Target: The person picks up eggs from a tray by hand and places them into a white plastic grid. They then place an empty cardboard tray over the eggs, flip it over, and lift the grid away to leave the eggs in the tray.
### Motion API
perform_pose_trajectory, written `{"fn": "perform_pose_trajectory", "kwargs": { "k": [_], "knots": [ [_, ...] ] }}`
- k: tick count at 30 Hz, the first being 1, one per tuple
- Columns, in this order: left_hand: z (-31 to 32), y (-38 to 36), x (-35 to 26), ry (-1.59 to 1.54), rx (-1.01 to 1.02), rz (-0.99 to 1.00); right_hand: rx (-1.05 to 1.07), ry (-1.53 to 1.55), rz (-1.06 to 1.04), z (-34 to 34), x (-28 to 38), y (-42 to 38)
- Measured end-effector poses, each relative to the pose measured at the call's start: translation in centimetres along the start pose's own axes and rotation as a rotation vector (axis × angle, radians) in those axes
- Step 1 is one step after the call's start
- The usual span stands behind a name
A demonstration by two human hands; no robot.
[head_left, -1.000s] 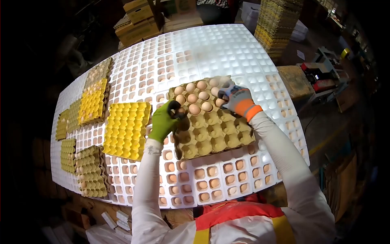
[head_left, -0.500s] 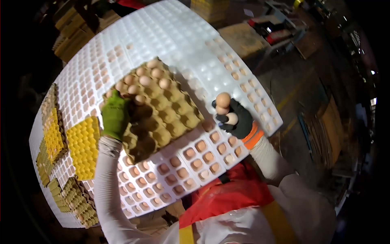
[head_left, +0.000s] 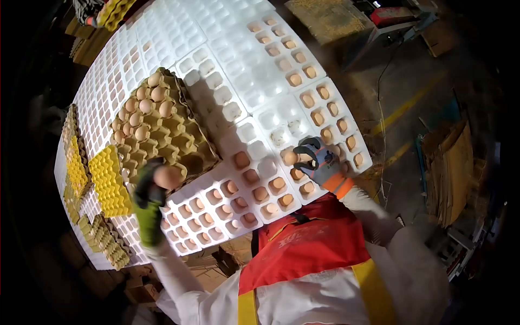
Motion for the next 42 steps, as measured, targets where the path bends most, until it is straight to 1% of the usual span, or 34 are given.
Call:
{"fn": "perform_pose_trajectory", "kwargs": {
  "k": [1,2,3,4,6,7,9,10,12,13,14,15,17,18,20,21,22,23,24,25,27,28,29,30,31,33,35,36,37,38,39,40,41,42],
  "knots": [
    [4.5,-1.2,-1.5,0.123,0.045,0.119,-0.021,0.086,-0.037,-0.3,-0.3,0.3],
    [9.2,-2.4,-2.7,-0.081,0.080,0.107,-0.039,0.169,-0.078,-0.8,-0.7,0.7],
    [12.9,-3.4,-2.3,-0.188,0.131,0.019,-0.050,0.251,-0.114,-1.3,-1.3,0.7],
    [16.1,-3.8,-0.8,-0.278,0.145,-0.042,0.031,0.087,-0.081,-0.1,-3.6,0.2],
    [20.7,-4.1,1.8,-0.215,0.059,-0.098,0.119,-0.054,-0.184,-1.2,-1.9,1.2],
    [21.9,-4.0,1.4,0.031,-0.035,-0.015,0.160,-0.125,-0.233,-1.6,-1.0,1.6],
    [23.1,-4.3,0.2,0.330,-0.127,-0.017,0.132,-0.062,-0.227,-2.0,-0.6,1.6],
    [23.3,-4.7,0.6,0.359,-0.214,0.006,0.104,-0.007,-0.233,-2.4,-0.3,1.8],
    [23.4,-4.2,0.0,0.365,-0.215,0.037,0.019,0.054,-0.255,-3.5,0.5,2.7],
    [23.6,-3.9,-0.6,0.364,-0.209,0.050,-0.015,0.167,-0.245,-3.5,0.7,3.5],
    [23.8,-2.8,-2.4,0.383,-0.229,0.085,-0.076,0.139,-0.315,-3.2,0.9,4.6],
    [24.4,-1.7,-2.3,0.444,-0.195,0.098,-0.138,0.112,-0.387,-2.7,1.0,5.5],
    [25.7,-0.1,-1.3,0.627,-0.139,0.059,-0.149,-0.018,-0.461,-1.7,1.1,7.2],
    [25.6,0.0,-1.4,0.630,-0.150,0.073,-0.108,0.002,-0.492,-1.0,0.4,7.7],
    [25.5,0.6,-1.6,0.629,-0.176,0.104,-0.176,0.317,-0.326,-1.9,-1.3,7.6],
    [25.6,0.7,-1.5,0.459,-0.197,0.094,-0.194,0.475,-0.232,-2.1,-2.1,7.0],
    [25.8,1.1,-1.6,0.289,-0.218,0.082,-0.257,0.503,-0.168,-3.2,-3.2,7.0],
    [26.2,1.8,-1.8,0.119,-0.243,0.076,-0.343,0.474,-0.213,-4.9,-3.6,7.1],
    [26.9,2.7,-2.7,0.046,-0.262,0.154,-0.404,0.440,-0.170,-6.1,-4.6,7.4],
    [28.3,3.5,-2.1,-0.017,-0.263,0.145,-0.465,0.407,-0.127,-7.2,-5.7,7.4],
    [30.5,5.0,-3.4,0.324,-0.198,0.363,-0.496,0.382,-0.103,-8.7,-6.7,7.4],
    [31.4,4.8,-2.5,0.353,-0.152,0.392,-0.526,0.394,-0.075,-8.6,-7.9,7.1],
    [31.5,4.6,-1.6,0.408,-0.128,0.414,-0.543,0.381,-0.115,-8.6,-8.0,7.2],
    [30.9,4.3,-1.7,0.339,-0.171,0.383,-0.509,0.378,-0.134,-9.0,-6.6,7.5],
    [29.9,3.4,-1.6,0.263,-0.204,0.349,-0.469,0.398,-0.102,-8.6,-5.8,7.8],
    [26.9,1.6,-3.1,0.119,-0.207,0.287,-0.339,0.468,-0.107,-7.1,-2.5,8.5],
    [24.4,-0.5,-3.0,0.172,-0.218,0.212,-0.220,0.488,-0.241,-3.9,0.7,9.8],
    [23.2,-1.5,-2.9,0.123,-0.229,0.186,-0.104,0.595,-0.220,-2.3,2.6,10.4],
    [21.8,-2.2,-2.9,0.071,-0.234,0.163,-0.041,0.623,-0.249,-1.1,5.3,11.1],
    [19.7,-2.7,-4.0,0.100,-0.241,0.210,-0.009,0.501,-0.346,-1.0,8.9,12.0],
    [17.2,-3.2,-5.3,0.122,-0.250,0.253,0.042,0.454,-0.371,-0.3,11.6,13.1],
    [14.2,-3.1,-6.0,0.096,-0.314,0.307,-0.035,0.346,-0.530,0.4,14.0,14.5],
    [10.9,-2.7,-5.9,0.132,-0.472,0.448,-0.141,0.136,-0.633,1.1,16.5,15.9],
    [7.3,-1.7,-5.8,0.201,-0.511,0.362,-0.191,0.019,-0.643,2.2,18.8,17.6]
  ]
}}
Point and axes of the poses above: each hand's wrist, its own y-axis towards the middle knuckle, its own z-axis out of the palm, x = y × z, the point moved 6 cm from there along y, towards the middle knuckle
